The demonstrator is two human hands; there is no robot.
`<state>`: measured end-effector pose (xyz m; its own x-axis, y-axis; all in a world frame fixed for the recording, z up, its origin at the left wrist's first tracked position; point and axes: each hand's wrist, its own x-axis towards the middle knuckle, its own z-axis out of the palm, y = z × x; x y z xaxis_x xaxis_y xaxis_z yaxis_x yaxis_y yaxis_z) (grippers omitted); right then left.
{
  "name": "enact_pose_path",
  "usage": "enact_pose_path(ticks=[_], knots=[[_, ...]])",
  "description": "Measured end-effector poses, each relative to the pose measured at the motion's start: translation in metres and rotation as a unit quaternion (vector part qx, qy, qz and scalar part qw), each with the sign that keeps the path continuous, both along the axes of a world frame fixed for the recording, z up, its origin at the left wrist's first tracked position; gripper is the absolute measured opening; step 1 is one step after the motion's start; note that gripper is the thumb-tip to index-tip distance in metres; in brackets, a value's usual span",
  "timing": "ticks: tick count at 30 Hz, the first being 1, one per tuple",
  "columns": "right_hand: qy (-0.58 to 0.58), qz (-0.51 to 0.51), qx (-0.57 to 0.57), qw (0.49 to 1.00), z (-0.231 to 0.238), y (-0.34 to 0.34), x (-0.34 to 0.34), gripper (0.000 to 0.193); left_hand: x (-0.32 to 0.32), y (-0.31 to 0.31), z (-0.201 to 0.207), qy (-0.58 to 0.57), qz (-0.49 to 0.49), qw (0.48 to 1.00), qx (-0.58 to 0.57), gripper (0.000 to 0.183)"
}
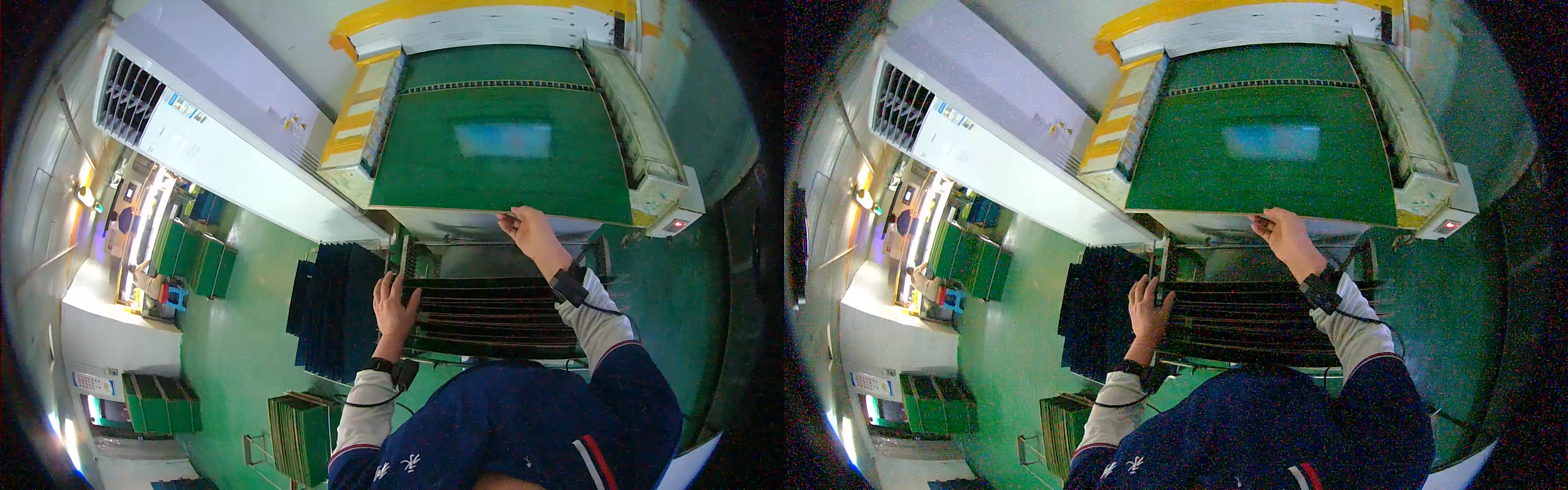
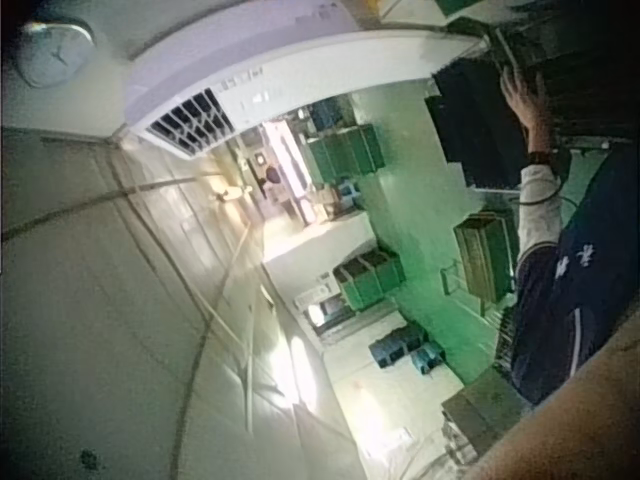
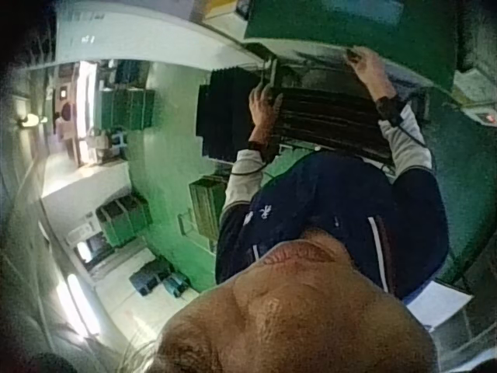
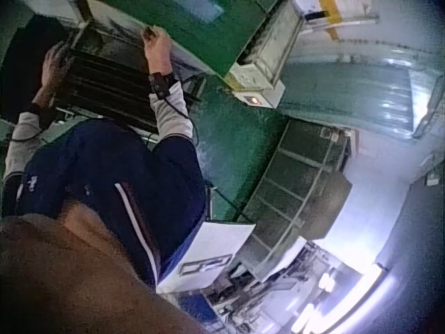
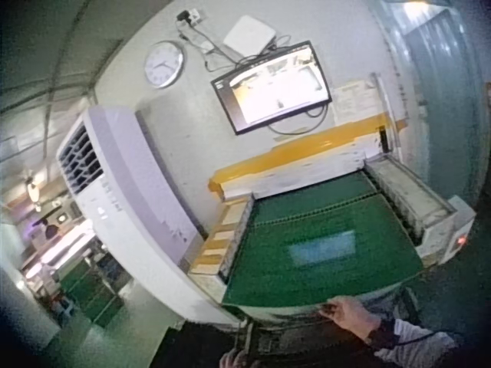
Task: Move green panels/plates from a drying rack into a processing machine one by one.
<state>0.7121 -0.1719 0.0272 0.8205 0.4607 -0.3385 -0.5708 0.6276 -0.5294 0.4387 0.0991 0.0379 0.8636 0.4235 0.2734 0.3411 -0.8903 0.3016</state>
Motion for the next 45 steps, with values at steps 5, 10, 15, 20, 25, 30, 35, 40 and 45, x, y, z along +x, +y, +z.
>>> enact_pose_path(ticks=[5, 10, 15, 20, 25, 30, 35, 40, 45], knots=[[0.012, 0.007, 0.015, 1.0, 0.01, 0.001, -0.003, 0.007, -0.001, -0.003, 0.008, 0.014, 0.008, 1.0, -0.001, 0.059], [0.013, 0.015, 0.003, 1.0, 0.011, 0.004, -0.003, 0.01, -0.001, -0.002, 0.003, 0.01, 0.009, 1.0, 0.004, 0.058], [0.013, 0.011, 0.029, 0.999, -0.003, 0.003, 0.01, 0.011, -0.001, -0.002, 0.001, 0.001, 0.006, 1.0, 0.007, 0.059], [-0.009, 0.01, 0.031, 0.999, -0.003, 0.003, 0.017, 0.012, 0.001, -0.001, 0.0, 0.0, 0.007, 1.0, 0.005, 0.059], [0.01, 0.003, 0.01, 1.0, 0.007, 0.008, 0.018, 0.013, -0.002, 0.002, -0.002, 0.002, 0.012, 1.0, -0.005, 0.06], [-0.019, 0.009, 0.01, 1.0, -0.01, 0.005, 0.031, 0.015, -0.002, 0.001, 0.002, -0.002, 0.014, 1.0, -0.015, 0.059], [0.001, 0.064, -0.007, 0.998, -0.001, 0.002, 0.037, 0.027, -0.009, 0.003, 0.002, -0.038, 0.013, 0.999, -0.028, 0.06], [-0.165, 0.269, -0.205, 0.927, 0.004, -0.022, 0.02, 0.043, -0.008, -0.001, 0.002, -0.042, 0.007, 0.998, -0.049, 0.061], [-0.511, 0.387, -0.424, 0.64, -0.048, -0.05, 0.006, 0.052, -0.011, -0.001, -0.011, -0.052, 0.012, 0.998, -0.046, 0.062]])
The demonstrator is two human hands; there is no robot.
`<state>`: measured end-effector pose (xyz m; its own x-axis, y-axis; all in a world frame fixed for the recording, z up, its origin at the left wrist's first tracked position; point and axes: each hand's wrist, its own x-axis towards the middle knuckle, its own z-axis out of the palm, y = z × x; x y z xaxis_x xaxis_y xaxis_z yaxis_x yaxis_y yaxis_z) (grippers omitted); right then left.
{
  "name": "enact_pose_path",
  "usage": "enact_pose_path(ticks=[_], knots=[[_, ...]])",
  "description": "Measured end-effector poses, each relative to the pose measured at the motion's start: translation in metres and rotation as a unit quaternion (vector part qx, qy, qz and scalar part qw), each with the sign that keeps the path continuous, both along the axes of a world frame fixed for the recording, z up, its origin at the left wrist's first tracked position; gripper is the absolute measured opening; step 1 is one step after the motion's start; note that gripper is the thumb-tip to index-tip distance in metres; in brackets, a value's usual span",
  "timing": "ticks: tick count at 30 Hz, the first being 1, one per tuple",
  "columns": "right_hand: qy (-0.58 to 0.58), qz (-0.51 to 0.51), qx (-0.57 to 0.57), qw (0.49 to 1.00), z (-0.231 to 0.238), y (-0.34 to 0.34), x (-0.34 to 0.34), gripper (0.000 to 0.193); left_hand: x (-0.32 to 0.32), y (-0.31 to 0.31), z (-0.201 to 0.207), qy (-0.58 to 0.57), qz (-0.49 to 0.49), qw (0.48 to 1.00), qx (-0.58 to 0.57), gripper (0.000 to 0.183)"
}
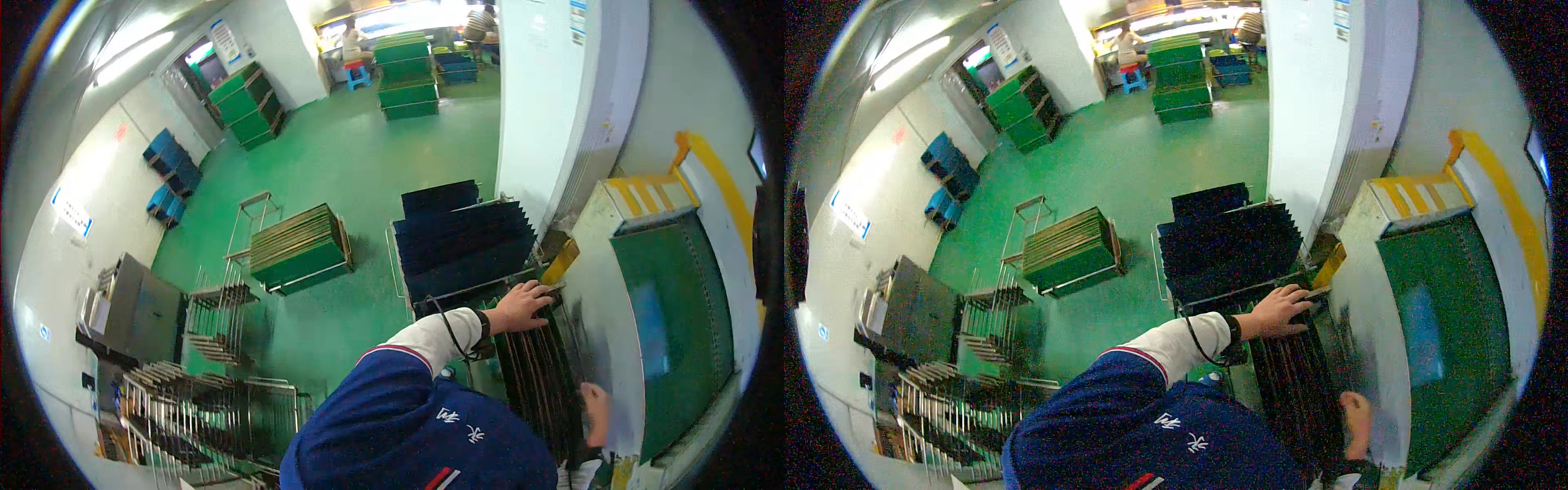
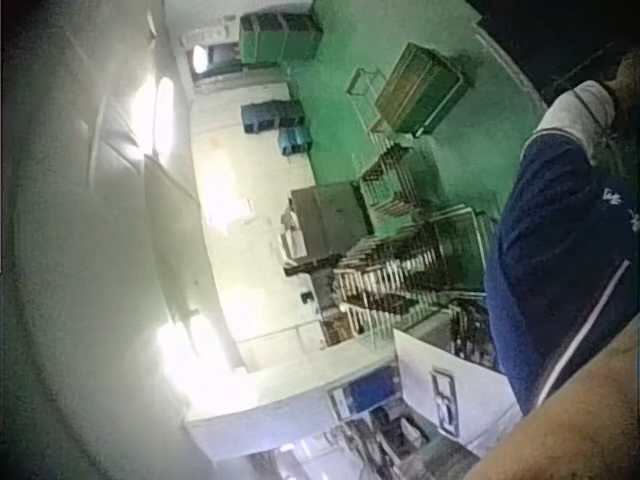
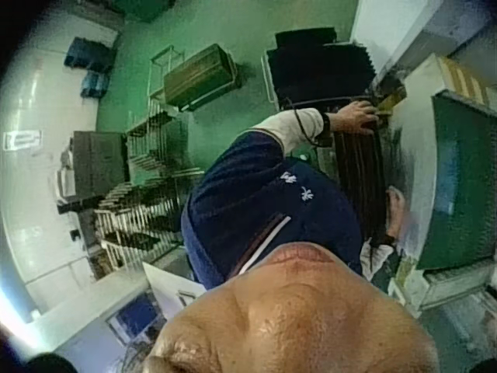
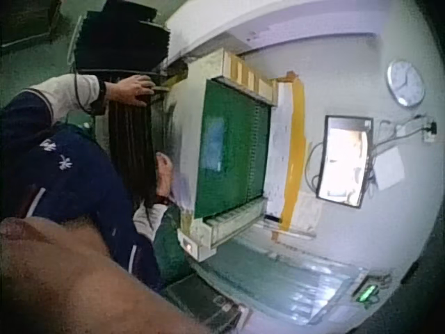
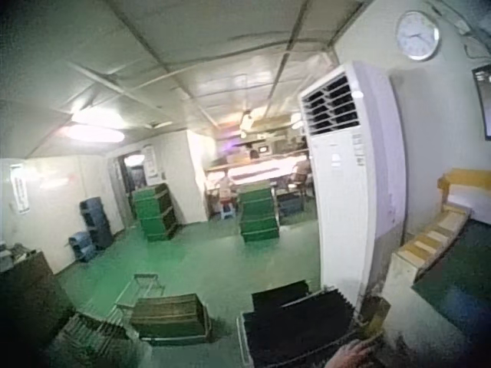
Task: Move green panels/plates from a drying rack into a processing machine one by one.
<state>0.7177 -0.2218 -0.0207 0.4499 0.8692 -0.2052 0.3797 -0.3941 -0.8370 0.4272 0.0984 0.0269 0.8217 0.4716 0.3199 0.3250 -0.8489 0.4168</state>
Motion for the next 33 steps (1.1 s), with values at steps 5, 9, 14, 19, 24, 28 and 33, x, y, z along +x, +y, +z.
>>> enact_pose_path(ticks=[5, 9, 14, 19, 24, 28, 33], knots=[[-0.046, 0.0, -0.138, 0.989, 0.003, -0.008, -0.014, 0.058, -0.004, -0.002, 0.006, 0.012, 0.002, 1.0, -0.002, 0.061], [-0.068, -0.007, -0.096, 0.993, 0.001, -0.006, -0.028, 0.059, -0.007, -0.001, 0.01, 0.019, 0.001, 1.0, -0.008, 0.062], [-0.125, -0.012, -0.081, 0.989, -0.02, -0.01, -0.019, 0.059, -0.011, -0.002, 0.01, 0.014, -0.001, 1.0, -0.013, 0.066], [-0.137, -0.024, -0.051, 0.989, -0.011, -0.007, -0.025, 0.056, -0.012, -0.003, 0.009, -0.009, 0.007, 1.0, -0.02, 0.072], [-0.225, 0.026, -0.117, 0.967, -0.018, -0.007, -0.024, 0.046, -0.018, -0.006, 0.014, -0.013, 0.015, 0.999, -0.034, 0.071], [-0.223, 0.026, -0.16, 0.961, -0.024, -0.008, -0.02, 0.041, -0.019, -0.004, 0.014, 0.0, 0.017, 0.999, -0.032, 0.064], [-0.226, -0.003, -0.193, 0.955, -0.038, -0.01, -0.017, 0.041, -0.015, -0.002, 0.007, 0.023, 0.02, 1.0, -0.001, 0.053]])
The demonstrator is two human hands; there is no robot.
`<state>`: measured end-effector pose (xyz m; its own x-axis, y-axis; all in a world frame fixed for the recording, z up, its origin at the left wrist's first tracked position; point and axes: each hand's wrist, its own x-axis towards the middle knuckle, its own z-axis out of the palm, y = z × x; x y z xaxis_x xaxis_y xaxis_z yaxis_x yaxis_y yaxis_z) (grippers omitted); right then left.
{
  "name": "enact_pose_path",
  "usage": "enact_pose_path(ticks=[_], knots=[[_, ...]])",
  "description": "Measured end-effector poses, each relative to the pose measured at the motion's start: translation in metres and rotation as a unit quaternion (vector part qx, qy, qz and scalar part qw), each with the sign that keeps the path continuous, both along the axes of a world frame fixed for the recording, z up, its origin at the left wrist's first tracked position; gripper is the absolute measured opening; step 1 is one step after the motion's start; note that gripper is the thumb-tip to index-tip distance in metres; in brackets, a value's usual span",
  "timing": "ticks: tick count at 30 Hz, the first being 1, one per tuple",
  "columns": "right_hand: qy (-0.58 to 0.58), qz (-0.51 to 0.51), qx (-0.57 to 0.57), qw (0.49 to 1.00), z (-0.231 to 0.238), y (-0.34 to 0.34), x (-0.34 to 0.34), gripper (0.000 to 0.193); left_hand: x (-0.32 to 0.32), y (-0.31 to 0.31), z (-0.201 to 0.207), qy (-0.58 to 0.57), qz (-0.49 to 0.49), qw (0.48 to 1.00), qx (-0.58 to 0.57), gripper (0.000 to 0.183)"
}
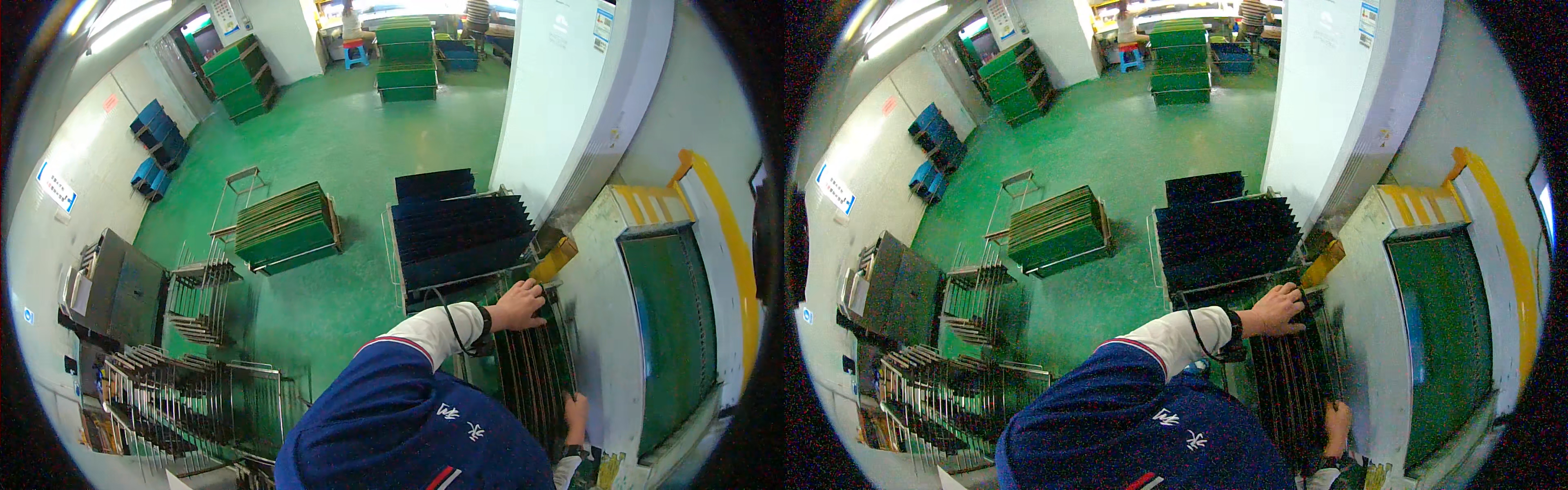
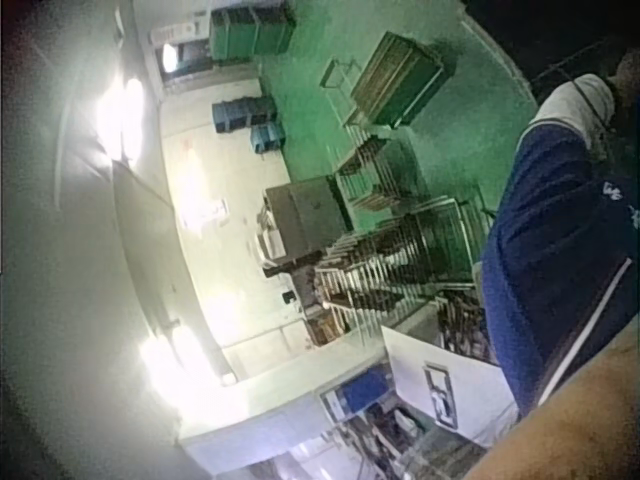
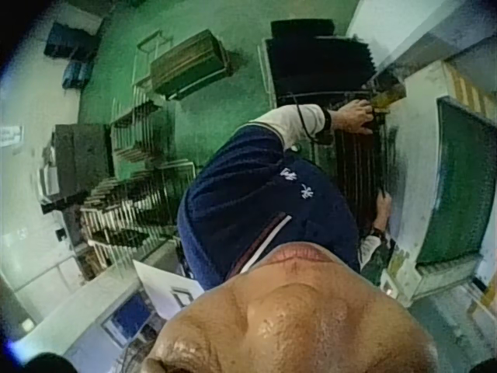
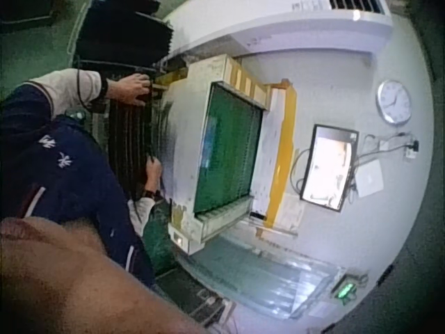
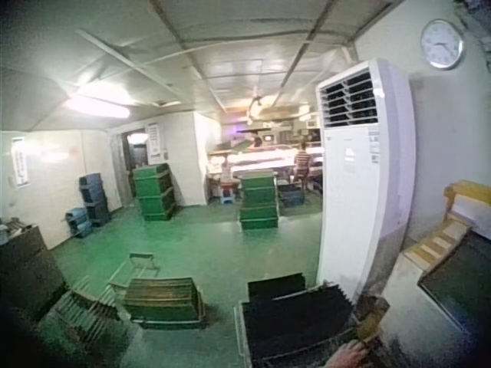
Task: Move green panels/plates from a drying rack into a processing machine one by one.
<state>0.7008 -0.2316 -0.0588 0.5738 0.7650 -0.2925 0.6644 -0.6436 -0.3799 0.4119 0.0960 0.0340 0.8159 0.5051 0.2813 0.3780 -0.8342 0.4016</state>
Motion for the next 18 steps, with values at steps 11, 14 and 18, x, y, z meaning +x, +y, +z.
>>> enact_pose_path(ticks=[11, 14, 18], knots=[[0.019, -0.006, 0.021, 1.0, 0.011, 0.013, 0.002, 0.036, 0.0, 0.005, -0.007, -0.021, 0.01, 0.999, 0.028, 0.05], [-0.016, 0.012, 0.049, 0.999, -0.014, -0.007, 0.017, 0.036, 0.012, 0.007, -0.004, 0.018, -0.018, 1.0, 0.003, 0.053], [0.006, -0.003, 0.036, 0.999, 0.02, 0.009, -0.002, 0.042, 0.005, 0.006, -0.008, -0.036, 0.008, 0.999, 0.027, 0.052]])
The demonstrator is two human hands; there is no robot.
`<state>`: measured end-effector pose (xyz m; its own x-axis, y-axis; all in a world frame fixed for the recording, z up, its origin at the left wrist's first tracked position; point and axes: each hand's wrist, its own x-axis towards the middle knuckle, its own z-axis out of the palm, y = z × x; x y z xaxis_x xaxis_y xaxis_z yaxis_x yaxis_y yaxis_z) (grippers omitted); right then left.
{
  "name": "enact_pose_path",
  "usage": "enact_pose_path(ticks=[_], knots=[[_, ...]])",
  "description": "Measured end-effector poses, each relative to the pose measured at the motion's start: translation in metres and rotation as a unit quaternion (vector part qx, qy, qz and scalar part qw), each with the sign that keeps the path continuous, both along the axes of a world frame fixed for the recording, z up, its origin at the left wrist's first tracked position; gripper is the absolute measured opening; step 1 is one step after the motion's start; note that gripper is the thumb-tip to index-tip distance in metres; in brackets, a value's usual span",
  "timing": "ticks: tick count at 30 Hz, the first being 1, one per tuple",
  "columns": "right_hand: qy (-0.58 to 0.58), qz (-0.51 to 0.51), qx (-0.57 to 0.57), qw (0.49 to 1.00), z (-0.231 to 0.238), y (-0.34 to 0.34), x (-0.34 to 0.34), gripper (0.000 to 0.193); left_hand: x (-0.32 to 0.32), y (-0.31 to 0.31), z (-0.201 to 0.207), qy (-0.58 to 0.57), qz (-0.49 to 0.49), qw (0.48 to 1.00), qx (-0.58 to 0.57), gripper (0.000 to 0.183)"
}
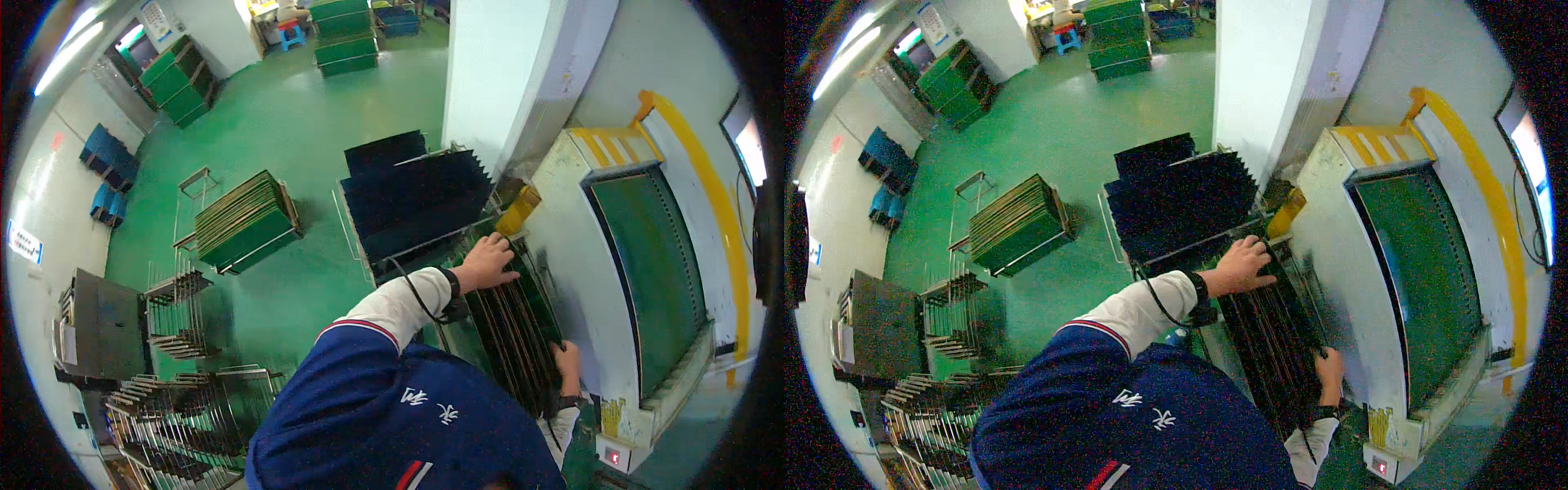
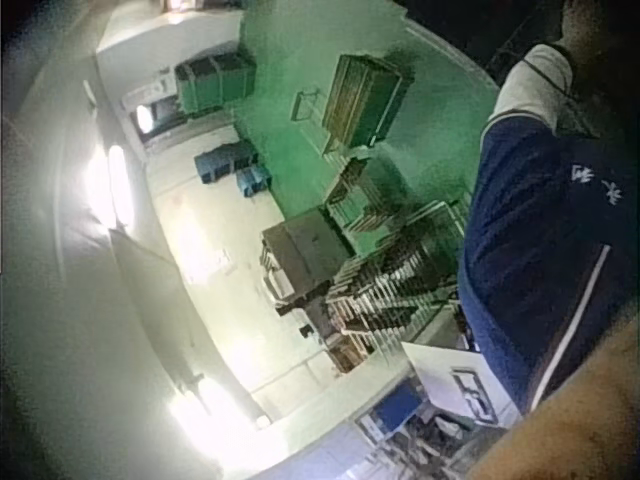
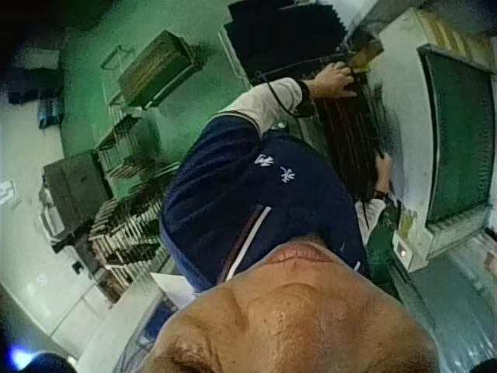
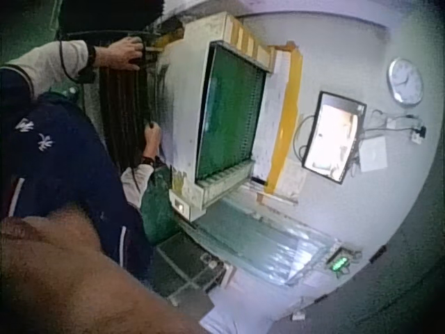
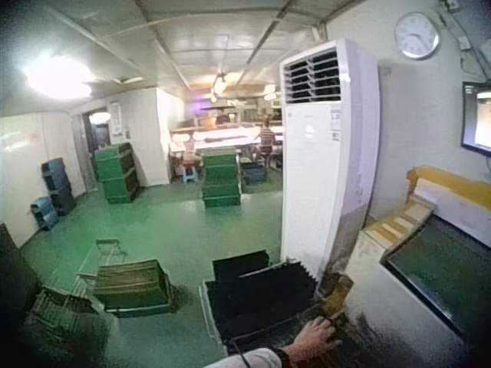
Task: Move green panels/plates from a drying rack into a processing machine one by one.
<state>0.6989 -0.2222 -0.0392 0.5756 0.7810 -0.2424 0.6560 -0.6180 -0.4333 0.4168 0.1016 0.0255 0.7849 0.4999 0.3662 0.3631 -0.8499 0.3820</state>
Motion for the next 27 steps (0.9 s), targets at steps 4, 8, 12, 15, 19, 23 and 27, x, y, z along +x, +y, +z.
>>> enact_pose_path(ticks=[4, 8, 12, 15, 19, 23, 27], knots=[[-0.056, 0.013, 0.019, 0.998, -0.004, -0.004, -0.004, 0.046, 0.001, -0.001, 0.012, 0.031, -0.01, 0.999, -0.03, 0.05], [-0.058, -0.006, 0.004, 0.998, 0.006, -0.002, -0.013, 0.048, 0.001, -0.002, 0.007, 0.021, -0.005, 1.0, -0.009, 0.05], [-0.004, -0.015, -0.033, 0.999, 0.005, -0.002, -0.009, 0.045, 0.002, 0.001, 0.005, 0.033, -0.013, 0.999, -0.026, 0.052], [-0.035, -0.009, -0.03, 0.999, 0.005, -0.002, -0.014, 0.044, 0.0, 0.001, 0.001, 0.022, -0.016, 0.999, -0.023, 0.053], [-0.062, -0.004, 0.005, 0.998, 0.008, -0.002, -0.023, 0.045, 0.0, 0.002, 0.003, 0.024, -0.018, 0.999, -0.027, 0.052], [-0.046, -0.016, 0.005, 0.999, 0.016, 0.004, -0.03, 0.044, 0.0, 0.001, 0.001, 0.014, -0.01, 1.0, -0.011, 0.051], [-0.023, -0.023, -0.007, 0.999, 0.009, 0.0, -0.024, 0.042, 0.0, 0.001, 0.0, 0.014, -0.01, 1.0, -0.01, 0.051]])
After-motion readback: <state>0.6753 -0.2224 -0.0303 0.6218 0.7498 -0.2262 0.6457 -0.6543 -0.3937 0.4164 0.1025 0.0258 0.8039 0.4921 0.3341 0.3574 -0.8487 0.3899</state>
